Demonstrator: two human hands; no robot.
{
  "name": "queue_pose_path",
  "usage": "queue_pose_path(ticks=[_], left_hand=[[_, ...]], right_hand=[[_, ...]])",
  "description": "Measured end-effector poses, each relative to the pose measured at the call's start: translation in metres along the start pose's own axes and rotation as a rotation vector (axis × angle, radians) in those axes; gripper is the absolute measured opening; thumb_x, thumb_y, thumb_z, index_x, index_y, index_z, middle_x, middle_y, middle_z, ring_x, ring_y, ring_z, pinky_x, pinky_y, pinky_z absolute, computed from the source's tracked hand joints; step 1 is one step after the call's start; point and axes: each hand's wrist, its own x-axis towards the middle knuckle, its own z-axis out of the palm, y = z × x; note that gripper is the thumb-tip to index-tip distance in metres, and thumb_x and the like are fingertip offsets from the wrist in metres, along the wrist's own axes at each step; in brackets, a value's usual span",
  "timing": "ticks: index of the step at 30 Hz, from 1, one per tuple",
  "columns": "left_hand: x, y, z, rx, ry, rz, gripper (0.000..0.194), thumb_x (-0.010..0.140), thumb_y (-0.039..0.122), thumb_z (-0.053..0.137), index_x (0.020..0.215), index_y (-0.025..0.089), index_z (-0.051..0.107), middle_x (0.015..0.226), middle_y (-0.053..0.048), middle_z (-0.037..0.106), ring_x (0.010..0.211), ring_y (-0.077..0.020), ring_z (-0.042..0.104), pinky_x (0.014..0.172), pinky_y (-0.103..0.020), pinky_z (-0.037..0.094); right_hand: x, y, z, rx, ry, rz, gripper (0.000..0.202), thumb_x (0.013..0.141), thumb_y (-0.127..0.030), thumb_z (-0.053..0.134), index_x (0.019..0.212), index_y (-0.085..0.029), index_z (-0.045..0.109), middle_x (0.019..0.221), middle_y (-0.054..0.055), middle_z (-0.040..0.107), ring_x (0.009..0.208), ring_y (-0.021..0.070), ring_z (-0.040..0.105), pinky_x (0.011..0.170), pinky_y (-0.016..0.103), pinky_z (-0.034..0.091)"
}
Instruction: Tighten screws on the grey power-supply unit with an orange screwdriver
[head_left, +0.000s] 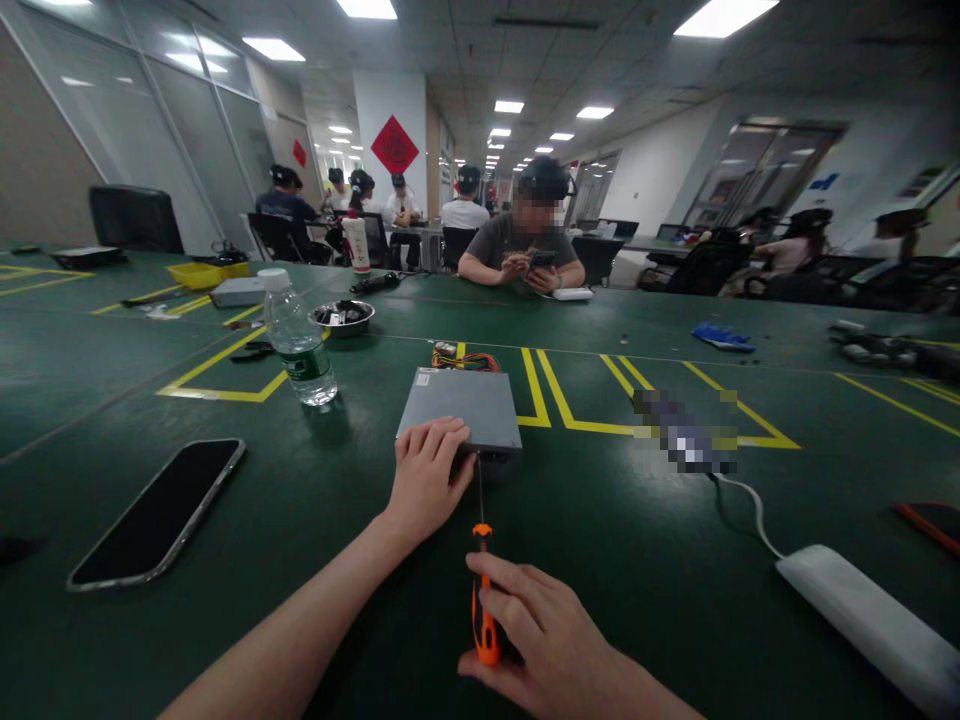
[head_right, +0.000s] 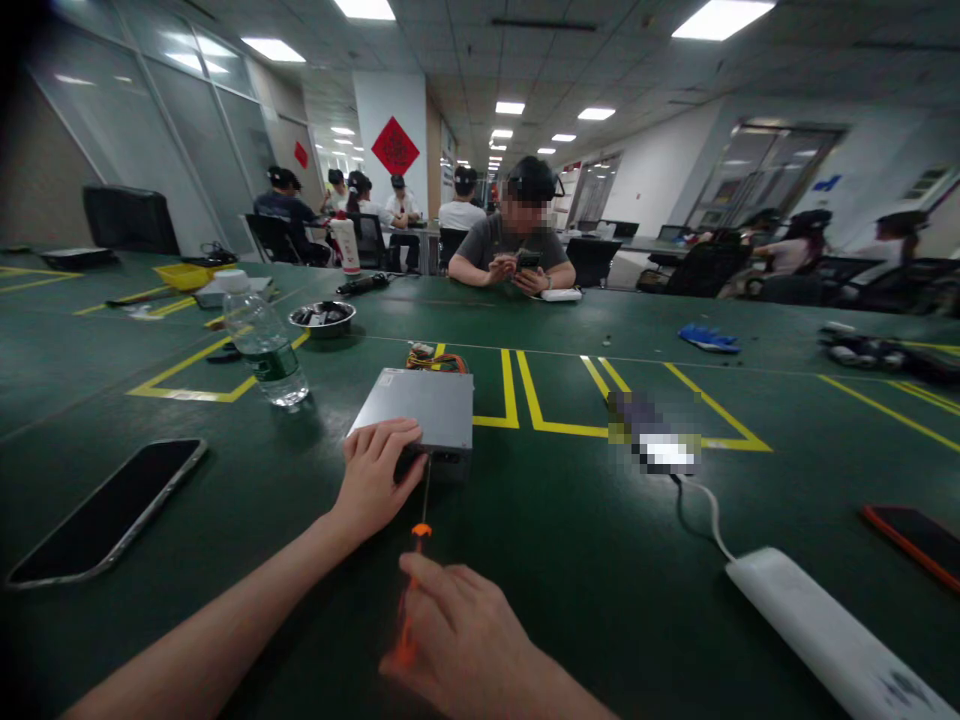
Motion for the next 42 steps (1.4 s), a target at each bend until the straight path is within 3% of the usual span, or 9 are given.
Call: queue_pose_path(ticks=[5,9,13,15,21,28,32,36,42], left_hand=[[0.0,0.0,0.0,0.004,0.004,0.005,0.022,0.083,0.026,0.051,0.105,0.023,0.052,0.113,-0.004,0.06,0.108,-0.0221,0.05,0.088,-0.039,0.032],[0.0,-0.001,0.0,0.003,0.005,0.006,0.023,0.083,0.026,0.051,0.106,0.023,0.052,0.113,-0.005,0.06,0.108,-0.0218,0.05,0.088,-0.039,0.033],[-0.001,-0.001,0.0,0.009,-0.001,0.006,0.022,0.083,0.026,0.052,0.105,0.022,0.051,0.113,-0.004,0.06,0.108,-0.0219,0.05,0.088,-0.039,0.032],[0.0,-0.001,0.0,0.01,-0.006,0.005,0.022,0.083,0.026,0.051,0.105,0.023,0.051,0.114,-0.005,0.06,0.108,-0.0222,0.05,0.088,-0.039,0.032],[0.0,-0.001,0.0,0.003,-0.013,0.002,0.022,0.084,0.026,0.051,0.106,0.023,0.051,0.114,-0.005,0.06,0.109,-0.0222,0.049,0.088,-0.04,0.032],[-0.001,-0.001,0.001,0.008,0.002,0.008,0.022,0.083,0.026,0.051,0.105,0.023,0.051,0.113,-0.005,0.06,0.108,-0.0225,0.05,0.088,-0.04,0.032],[-0.001,-0.001,0.001,0.01,0.006,0.011,0.022,0.083,0.026,0.051,0.105,0.023,0.051,0.113,-0.005,0.06,0.108,-0.0224,0.05,0.087,-0.039,0.032],[-0.001,-0.002,0.001,0.004,0.002,0.004,0.022,0.083,0.026,0.051,0.105,0.023,0.051,0.113,-0.004,0.06,0.108,-0.022,0.05,0.088,-0.039,0.032],[-0.001,-0.002,0.001,0.001,-0.001,-0.001,0.022,0.084,0.027,0.051,0.105,0.024,0.052,0.114,-0.005,0.06,0.108,-0.0225,0.05,0.088,-0.04,0.032]], right_hand=[[0.005,-0.005,-0.006,-0.042,-0.189,0.014,0.041,0.081,-0.033,0.062,0.117,-0.017,0.051,0.12,0.012,0.057,0.102,0.0207,0.059,0.082,0.028,0.051],[0.004,-0.002,-0.001,-0.044,-0.058,-0.023,0.028,0.085,-0.036,0.057,0.105,-0.015,0.057,0.113,0.012,0.061,0.095,0.0195,0.062,0.079,0.028,0.051],[-0.001,0.002,0.002,-0.005,0.074,-0.057,0.029,0.088,-0.041,0.051,0.094,-0.013,0.056,0.105,0.014,0.065,0.088,0.0186,0.065,0.075,0.028,0.052],[-0.002,0.003,0.0,0.013,0.073,-0.05,0.031,0.088,-0.043,0.052,0.095,-0.012,0.055,0.106,0.014,0.064,0.091,0.0192,0.064,0.077,0.028,0.052],[0.001,0.001,-0.007,-0.015,-0.086,-0.04,0.038,0.086,-0.035,0.054,0.117,-0.014,0.051,0.117,0.014,0.058,0.101,0.0208,0.059,0.08,0.029,0.051],[0.001,0.002,0.0,-0.033,0.081,-0.081,0.031,0.09,-0.04,0.049,0.094,-0.011,0.058,0.104,0.016,0.065,0.089,0.0192,0.064,0.075,0.028,0.053],[0.001,0.003,0.002,-0.045,0.097,-0.081,0.035,0.089,-0.045,0.049,0.097,-0.012,0.056,0.102,0.015,0.066,0.09,0.0191,0.065,0.075,0.028,0.053],[-0.001,0.001,-0.009,-0.069,0.14,-0.136,0.035,0.089,-0.042,0.049,0.104,-0.011,0.052,0.102,0.015,0.066,0.087,0.0188,0.065,0.074,0.029,0.053],[-0.007,0.014,-0.031,-0.123,0.121,-0.265,0.024,0.09,-0.032,0.046,0.099,-0.011,0.052,0.095,0.015,0.067,0.075,0.0175,0.066,0.065,0.029,0.053]])
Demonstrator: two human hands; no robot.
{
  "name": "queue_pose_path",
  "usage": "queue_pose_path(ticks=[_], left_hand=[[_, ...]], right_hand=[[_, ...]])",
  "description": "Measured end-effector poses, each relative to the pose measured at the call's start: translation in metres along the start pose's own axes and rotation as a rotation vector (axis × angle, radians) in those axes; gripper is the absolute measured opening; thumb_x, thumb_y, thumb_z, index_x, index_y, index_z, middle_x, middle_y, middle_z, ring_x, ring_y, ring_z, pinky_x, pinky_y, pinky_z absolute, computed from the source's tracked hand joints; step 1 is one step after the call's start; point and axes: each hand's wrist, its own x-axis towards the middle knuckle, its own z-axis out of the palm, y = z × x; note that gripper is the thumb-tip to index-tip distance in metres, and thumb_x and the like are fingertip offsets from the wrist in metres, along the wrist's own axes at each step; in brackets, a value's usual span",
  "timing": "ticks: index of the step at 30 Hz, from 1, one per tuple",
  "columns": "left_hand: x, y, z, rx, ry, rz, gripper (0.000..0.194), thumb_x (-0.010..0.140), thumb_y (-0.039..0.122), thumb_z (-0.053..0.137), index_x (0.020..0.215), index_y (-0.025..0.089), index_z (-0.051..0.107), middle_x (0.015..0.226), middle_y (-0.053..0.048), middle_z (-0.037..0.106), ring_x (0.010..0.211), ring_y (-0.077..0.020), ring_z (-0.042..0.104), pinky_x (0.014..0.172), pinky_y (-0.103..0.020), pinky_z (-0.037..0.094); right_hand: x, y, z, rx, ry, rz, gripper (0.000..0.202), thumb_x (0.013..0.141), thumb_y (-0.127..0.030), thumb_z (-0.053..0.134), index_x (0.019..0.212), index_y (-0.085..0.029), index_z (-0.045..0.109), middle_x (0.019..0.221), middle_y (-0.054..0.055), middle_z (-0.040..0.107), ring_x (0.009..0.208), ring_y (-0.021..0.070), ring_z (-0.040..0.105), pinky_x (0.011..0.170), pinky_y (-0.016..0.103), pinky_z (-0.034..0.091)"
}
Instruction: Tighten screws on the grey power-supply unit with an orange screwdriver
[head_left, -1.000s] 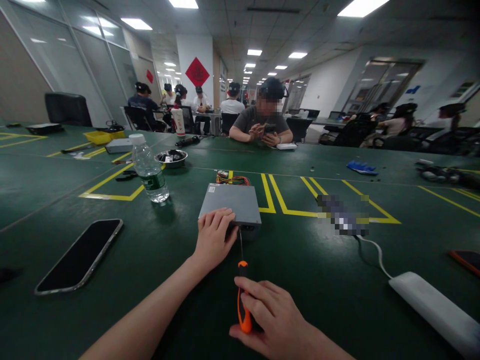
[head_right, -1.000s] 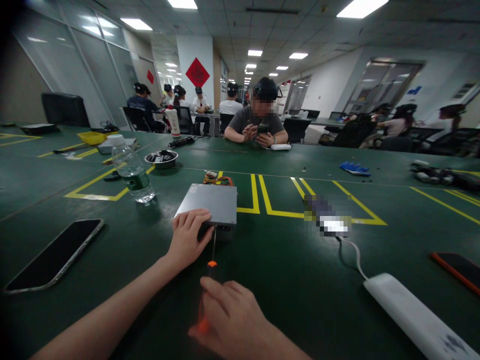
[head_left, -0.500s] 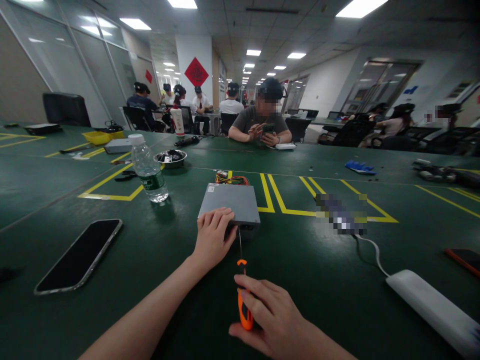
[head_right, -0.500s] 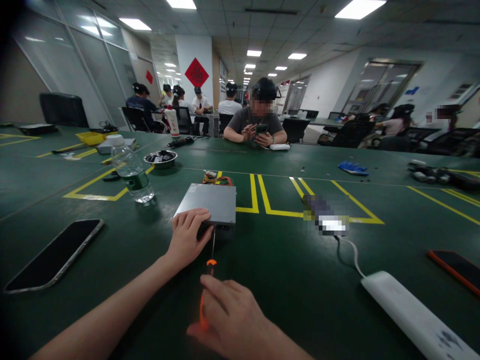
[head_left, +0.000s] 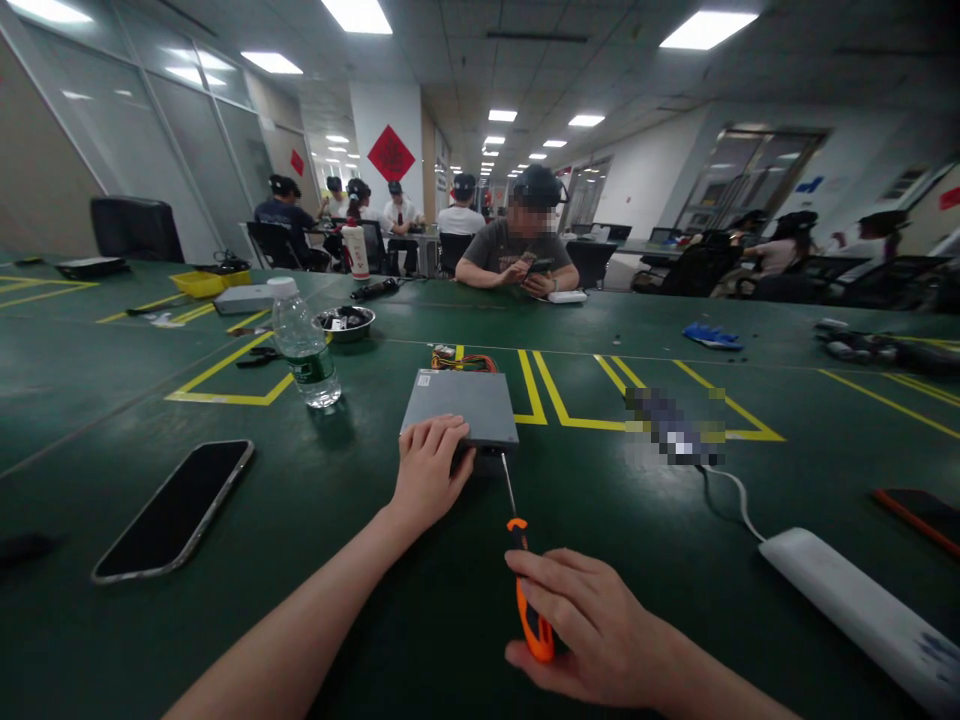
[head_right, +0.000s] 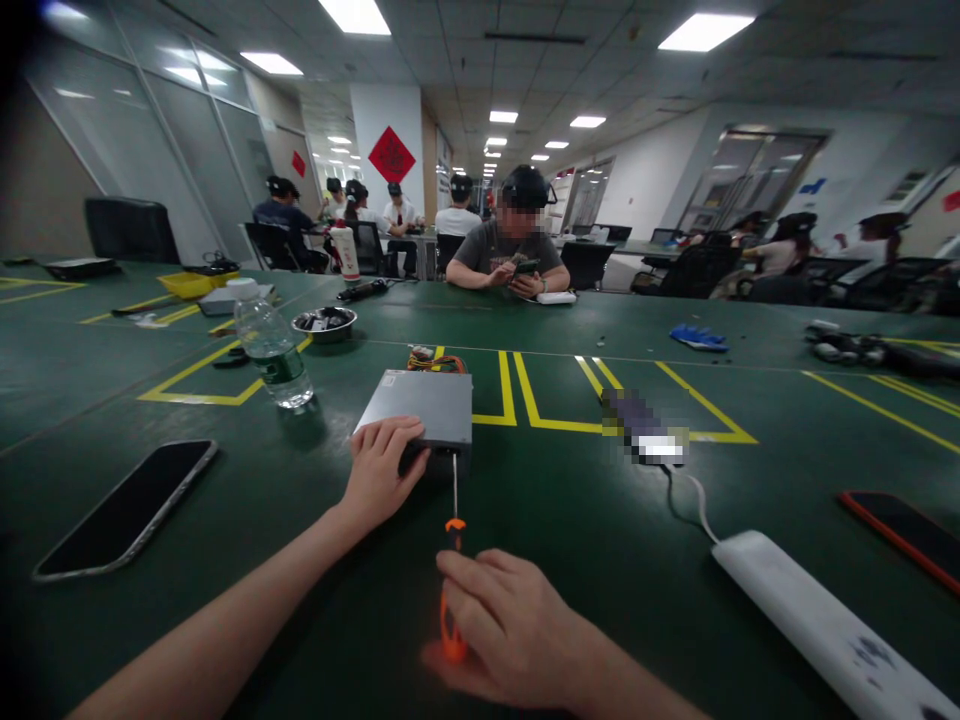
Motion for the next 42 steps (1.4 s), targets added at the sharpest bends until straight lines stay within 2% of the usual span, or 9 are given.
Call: queue_pose_path(ticks=[5,14,25,34,42], left_hand=[[-0.001,-0.001,0.0,0.001,-0.016,0.019,0.023,0.084,0.027,0.05,0.107,0.023,0.051,0.115,-0.006,0.059,0.109,-0.0229,0.049,0.089,-0.041,0.032],[0.0,-0.003,0.0,0.002,-0.02,0.035,0.025,0.084,0.026,0.05,0.108,0.022,0.051,0.115,-0.006,0.059,0.11,-0.0219,0.049,0.09,-0.04,0.032],[0.0,-0.001,-0.002,-0.002,-0.018,0.032,0.024,0.084,0.024,0.049,0.108,0.023,0.051,0.114,-0.005,0.059,0.11,-0.0216,0.049,0.09,-0.04,0.031],[-0.001,-0.001,-0.002,-0.015,-0.023,0.021,0.025,0.083,0.023,0.049,0.108,0.024,0.05,0.114,-0.005,0.059,0.11,-0.0227,0.048,0.09,-0.041,0.031],[0.0,-0.001,-0.002,-0.006,-0.018,0.023,0.026,0.082,0.022,0.05,0.108,0.023,0.05,0.114,-0.005,0.059,0.11,-0.0223,0.048,0.09,-0.041,0.031]], right_hand=[[-0.012,0.011,0.004,-0.023,0.05,-0.13,0.019,0.088,-0.027,0.047,0.094,-0.011,0.053,0.085,0.014,0.069,0.071,0.0169,0.066,0.063,0.027,0.053],[-0.018,0.013,0.007,-0.05,0.084,-0.041,0.024,0.088,-0.03,0.048,0.1,-0.01,0.052,0.09,0.016,0.068,0.078,0.0174,0.067,0.068,0.029,0.054],[-0.017,0.015,0.01,-0.031,0.1,-0.044,0.025,0.087,-0.031,0.049,0.097,-0.008,0.053,0.091,0.017,0.068,0.08,0.0174,0.066,0.069,0.028,0.054],[-0.014,0.012,0.013,-0.024,0.056,-0.031,0.027,0.089,-0.033,0.048,0.103,-0.01,0.051,0.092,0.015,0.068,0.075,0.0169,0.066,0.067,0.029,0.053],[-0.012,0.011,0.014,-0.026,0.044,-0.049,0.023,0.087,-0.03,0.051,0.098,-0.01,0.054,0.092,0.016,0.068,0.074,0.0174,0.066,0.068,0.029,0.053]])
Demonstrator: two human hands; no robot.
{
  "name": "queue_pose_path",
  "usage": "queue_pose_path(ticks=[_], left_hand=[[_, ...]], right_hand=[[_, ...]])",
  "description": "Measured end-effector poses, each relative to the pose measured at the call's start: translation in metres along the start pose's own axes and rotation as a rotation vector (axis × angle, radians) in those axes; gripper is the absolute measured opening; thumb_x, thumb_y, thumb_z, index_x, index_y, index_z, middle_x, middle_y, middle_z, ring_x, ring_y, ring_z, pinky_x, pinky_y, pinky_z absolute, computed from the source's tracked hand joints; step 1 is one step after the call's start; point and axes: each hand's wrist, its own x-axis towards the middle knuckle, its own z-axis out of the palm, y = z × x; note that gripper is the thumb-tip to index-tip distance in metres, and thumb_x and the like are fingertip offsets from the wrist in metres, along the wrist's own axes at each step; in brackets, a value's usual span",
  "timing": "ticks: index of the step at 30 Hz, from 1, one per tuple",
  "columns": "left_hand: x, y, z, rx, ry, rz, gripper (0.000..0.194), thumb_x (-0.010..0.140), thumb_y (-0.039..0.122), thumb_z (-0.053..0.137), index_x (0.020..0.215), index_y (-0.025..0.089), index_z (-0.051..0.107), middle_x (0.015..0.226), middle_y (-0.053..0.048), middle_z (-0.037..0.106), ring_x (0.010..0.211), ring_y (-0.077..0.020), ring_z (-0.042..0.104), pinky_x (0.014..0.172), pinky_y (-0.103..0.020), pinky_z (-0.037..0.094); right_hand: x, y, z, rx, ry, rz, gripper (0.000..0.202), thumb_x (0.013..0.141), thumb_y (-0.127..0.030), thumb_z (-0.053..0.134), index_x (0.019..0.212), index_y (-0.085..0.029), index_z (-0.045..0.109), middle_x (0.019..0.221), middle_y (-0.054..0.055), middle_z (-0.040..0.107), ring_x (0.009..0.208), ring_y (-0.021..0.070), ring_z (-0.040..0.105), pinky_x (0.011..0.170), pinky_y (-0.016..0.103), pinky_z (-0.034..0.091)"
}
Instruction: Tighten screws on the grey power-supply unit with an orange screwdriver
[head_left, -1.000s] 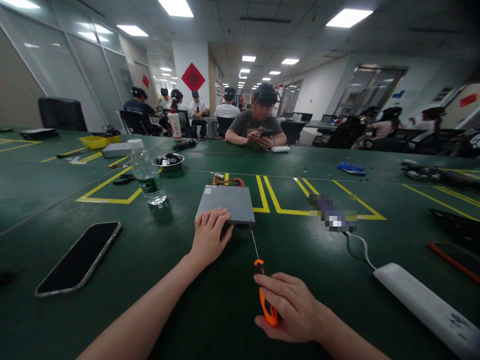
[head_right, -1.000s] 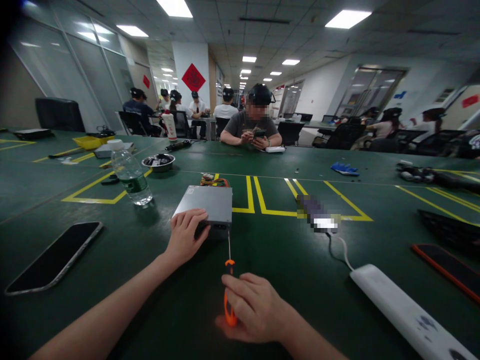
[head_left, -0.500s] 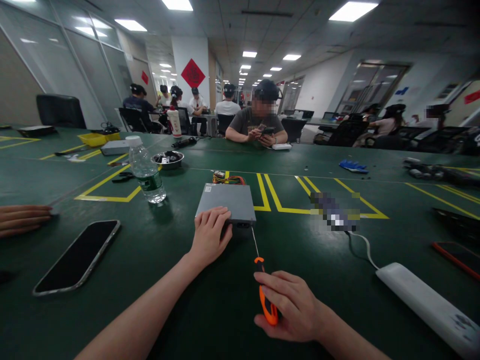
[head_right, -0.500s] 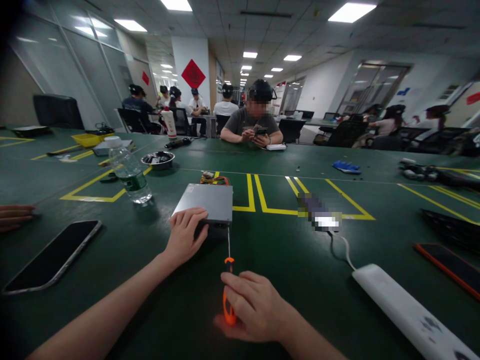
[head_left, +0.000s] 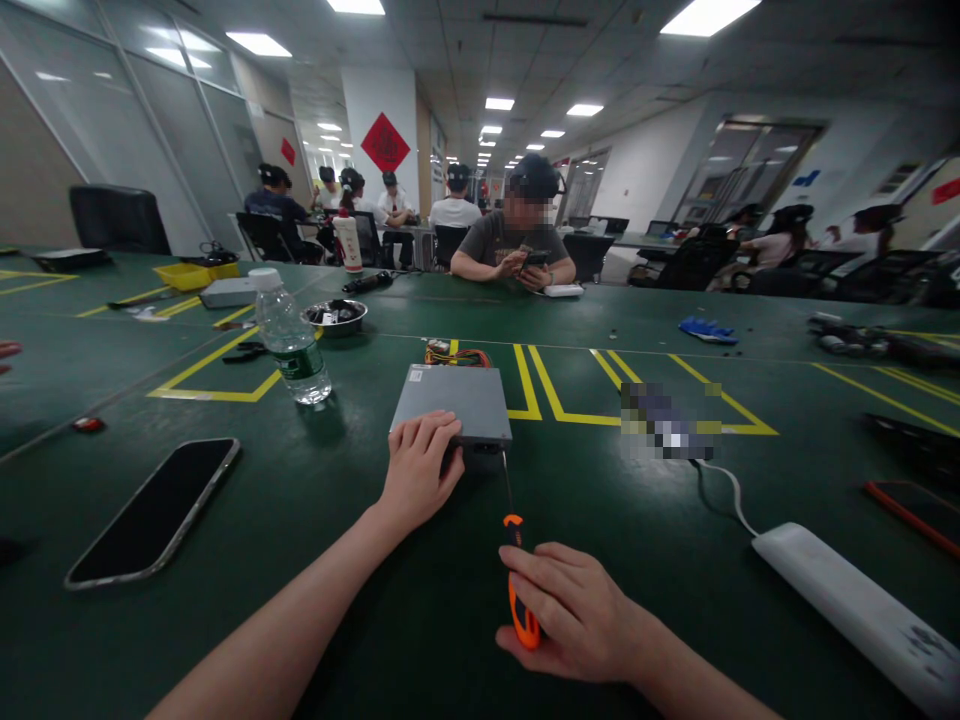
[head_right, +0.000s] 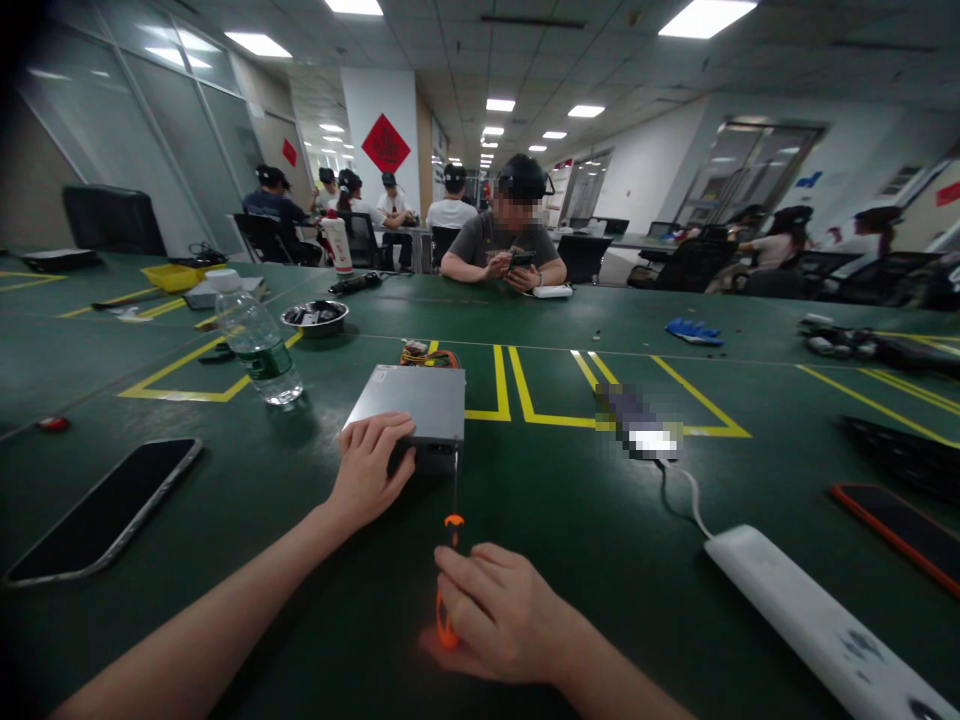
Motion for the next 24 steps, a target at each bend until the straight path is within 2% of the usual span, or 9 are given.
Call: queue_pose_path(ticks=[10,24], left_hand=[[-0.0002,-0.0005,0.0007,0.0,0.001,0.001,0.026,0.082,0.022,0.05,0.108,0.024,0.051,0.114,-0.005,0.059,0.11,-0.0231,0.049,0.09,-0.041,0.031],[-0.0002,-0.0006,0.0007,0.009,-0.004,0.003,0.027,0.081,0.022,0.05,0.108,0.023,0.05,0.115,-0.005,0.059,0.11,-0.023,0.048,0.09,-0.041,0.031]], right_hand=[[-0.0016,-0.0007,-0.0016,-0.014,0.008,0.003,0.027,0.085,-0.03,0.054,0.102,-0.01,0.052,0.094,0.016,0.068,0.078,0.0181,0.066,0.07,0.029,0.053],[-0.0003,-0.0001,-0.0049,-0.043,0.027,0.027,0.025,0.089,-0.03,0.049,0.101,-0.009,0.051,0.093,0.017,0.068,0.082,0.0175,0.066,0.071,0.029,0.054]])
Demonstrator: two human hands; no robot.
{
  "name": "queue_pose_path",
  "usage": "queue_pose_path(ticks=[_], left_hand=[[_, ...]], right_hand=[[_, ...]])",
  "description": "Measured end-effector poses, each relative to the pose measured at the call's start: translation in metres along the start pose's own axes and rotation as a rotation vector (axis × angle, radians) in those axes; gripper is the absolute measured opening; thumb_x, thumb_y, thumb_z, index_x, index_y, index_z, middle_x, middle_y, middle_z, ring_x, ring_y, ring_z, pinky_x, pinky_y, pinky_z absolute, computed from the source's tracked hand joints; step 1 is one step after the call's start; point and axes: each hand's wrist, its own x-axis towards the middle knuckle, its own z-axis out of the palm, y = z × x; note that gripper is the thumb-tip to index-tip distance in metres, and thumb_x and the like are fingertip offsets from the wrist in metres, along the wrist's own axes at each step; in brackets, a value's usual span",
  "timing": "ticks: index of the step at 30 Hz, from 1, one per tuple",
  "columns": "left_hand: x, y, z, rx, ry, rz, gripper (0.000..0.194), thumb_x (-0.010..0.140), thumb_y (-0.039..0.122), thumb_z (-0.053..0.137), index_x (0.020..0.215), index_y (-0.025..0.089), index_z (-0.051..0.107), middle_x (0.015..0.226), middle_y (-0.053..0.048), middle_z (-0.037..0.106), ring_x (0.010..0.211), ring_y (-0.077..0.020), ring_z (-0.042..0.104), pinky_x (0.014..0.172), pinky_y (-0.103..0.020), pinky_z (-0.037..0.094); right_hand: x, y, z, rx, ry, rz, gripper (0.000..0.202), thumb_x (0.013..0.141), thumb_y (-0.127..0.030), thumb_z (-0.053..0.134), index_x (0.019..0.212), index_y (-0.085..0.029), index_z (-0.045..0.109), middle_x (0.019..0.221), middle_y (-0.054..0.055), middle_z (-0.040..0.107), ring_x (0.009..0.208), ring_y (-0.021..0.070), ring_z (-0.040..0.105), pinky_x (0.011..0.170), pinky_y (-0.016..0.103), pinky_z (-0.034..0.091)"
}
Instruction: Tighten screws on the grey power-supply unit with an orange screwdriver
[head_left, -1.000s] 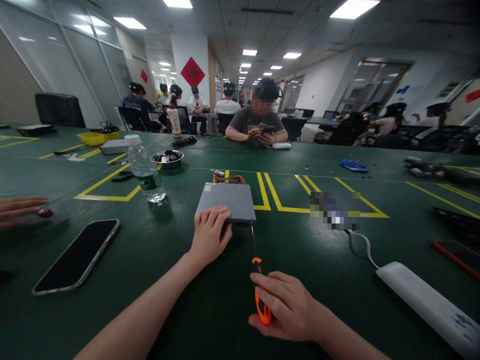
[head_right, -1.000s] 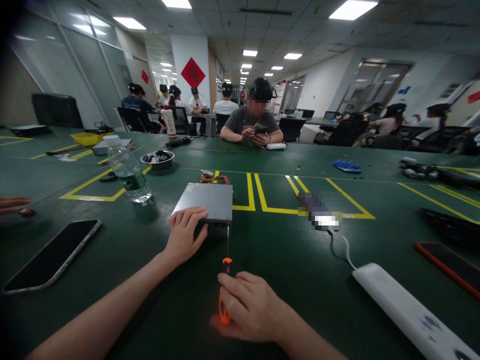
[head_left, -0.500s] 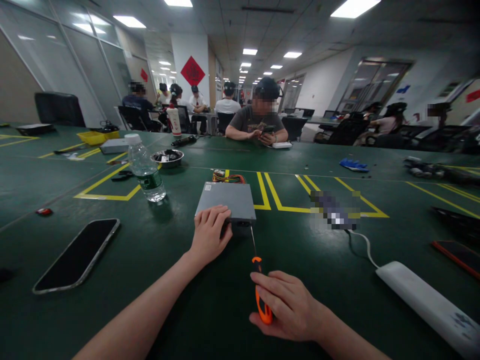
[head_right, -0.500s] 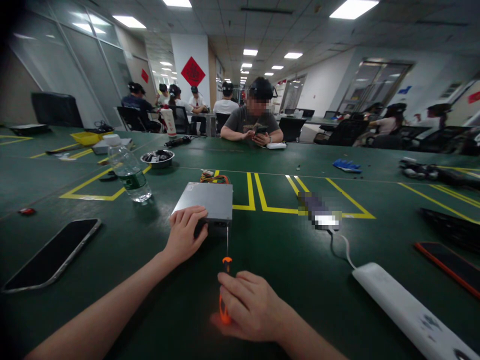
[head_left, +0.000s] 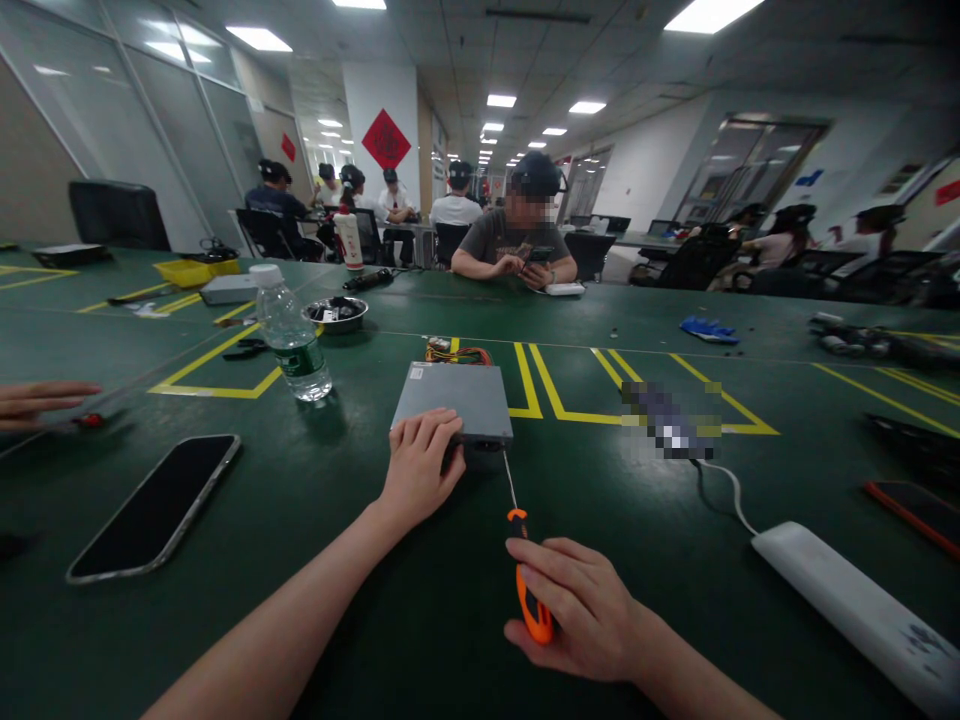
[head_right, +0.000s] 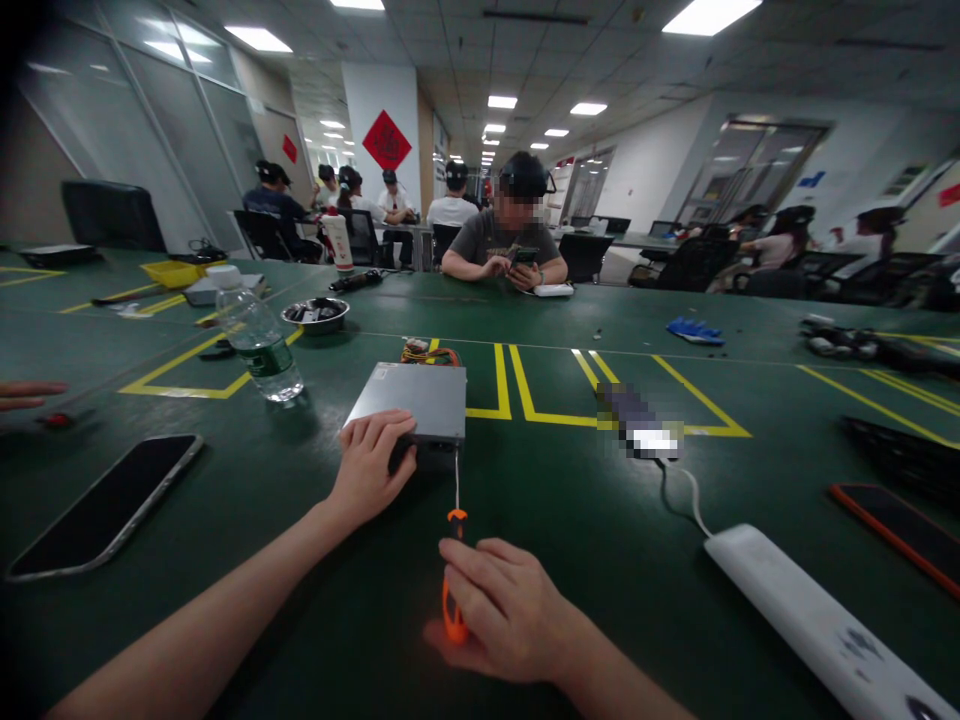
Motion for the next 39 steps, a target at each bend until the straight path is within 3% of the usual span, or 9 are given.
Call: queue_pose_path(ticks=[7,10,13,18,21,26,30,35,39], left_hand=[[0.0,0.0,-0.001,-0.003,0.001,0.005,0.026,0.081,0.022,0.05,0.108,0.023,0.05,0.114,-0.005,0.059,0.11,-0.0235,0.048,0.09,-0.041,0.032],[0.0,0.0,0.0,-0.003,0.005,0.008,0.026,0.081,0.022,0.05,0.107,0.023,0.05,0.114,-0.005,0.059,0.109,-0.0231,0.048,0.09,-0.041,0.032],[0.0,0.0,0.0,-0.003,0.006,0.008,0.026,0.081,0.022,0.05,0.107,0.023,0.05,0.114,-0.005,0.06,0.109,-0.0228,0.049,0.09,-0.041,0.031],[0.0,0.0,0.0,-0.001,0.01,0.007,0.026,0.082,0.022,0.05,0.107,0.024,0.05,0.114,-0.005,0.059,0.11,-0.0225,0.049,0.09,-0.04,0.032],[0.0,0.0,0.0,0.001,0.002,0.006,0.025,0.082,0.023,0.049,0.108,0.024,0.05,0.114,-0.005,0.059,0.11,-0.0225,0.049,0.09,-0.04,0.032],[0.0,0.0,0.0,-0.002,0.001,-0.002,0.026,0.082,0.024,0.05,0.108,0.024,0.05,0.115,-0.005,0.059,0.11,-0.023,0.049,0.09,-0.041,0.031],[0.0,0.0,0.001,0.0,0.005,0.001,0.026,0.082,0.025,0.051,0.107,0.024,0.05,0.115,-0.005,0.059,0.11,-0.023,0.049,0.09,-0.041,0.032],[0.0,-0.001,0.002,0.011,0.018,0.0,0.025,0.083,0.026,0.052,0.107,0.024,0.05,0.114,-0.005,0.059,0.109,-0.0221,0.05,0.089,-0.04,0.032],[0.0,-0.001,0.003,0.014,0.028,0.0,0.023,0.083,0.027,0.052,0.106,0.024,0.051,0.114,-0.005,0.06,0.108,-0.022,0.05,0.088,-0.039,0.032]], right_hand=[[-0.001,-0.002,0.004,0.047,-0.028,0.003,0.026,0.091,-0.034,0.048,0.099,-0.009,0.052,0.094,0.018,0.066,0.084,0.0188,0.065,0.07,0.03,0.053],[0.0,-0.004,0.001,0.059,-0.113,0.043,0.035,0.092,-0.042,0.042,0.106,-0.012,0.052,0.101,0.019,0.063,0.092,0.0211,0.063,0.071,0.031,0.053],[0.003,-0.005,-0.002,0.083,-0.205,0.049,0.036,0.095,-0.036,0.033,0.114,-0.011,0.051,0.107,0.021,0.06,0.098,0.0228,0.06,0.073,0.032,0.053],[0.001,-0.004,0.003,0.006,-0.075,0.001,0.024,0.091,-0.031,0.046,0.098,-0.009,0.054,0.098,0.021,0.063,0.076,0.0193,0.064,0.064,0.032,0.052],[-0.003,-0.004,0.007,-0.003,-0.012,0.007,0.021,0.087,-0.031,0.055,0.091,-0.011,0.052,0.099,0.021,0.063,0.079,0.0189,0.063,0.065,0.03,0.052],[-0.004,-0.005,0.004,0.046,-0.092,0.027,0.034,0.092,-0.038,0.043,0.109,-0.009,0.048,0.108,0.022,0.06,0.098,0.0225,0.06,0.076,0.034,0.052],[0.003,-0.007,0.001,0.018,-0.177,0.004,0.03,0.094,-0.03,0.036,0.111,-0.013,0.054,0.107,0.02,0.061,0.089,0.0223,0.063,0.072,0.037,0.052],[0.001,-0.008,0.01,0.02,-0.086,0.0,0.022,0.089,-0.031,0.051,0.093,-0.01,0.056,0.102,0.019,0.064,0.069,0.0155,0.063,0.067,0.03,0.051],[-0.006,-0.006,0.014,0.058,-0.034,0.025,0.028,0.088,-0.037,0.053,0.098,-0.011,0.05,0.097,0.018,0.065,0.085,0.0183,0.064,0.073,0.03,0.051]])
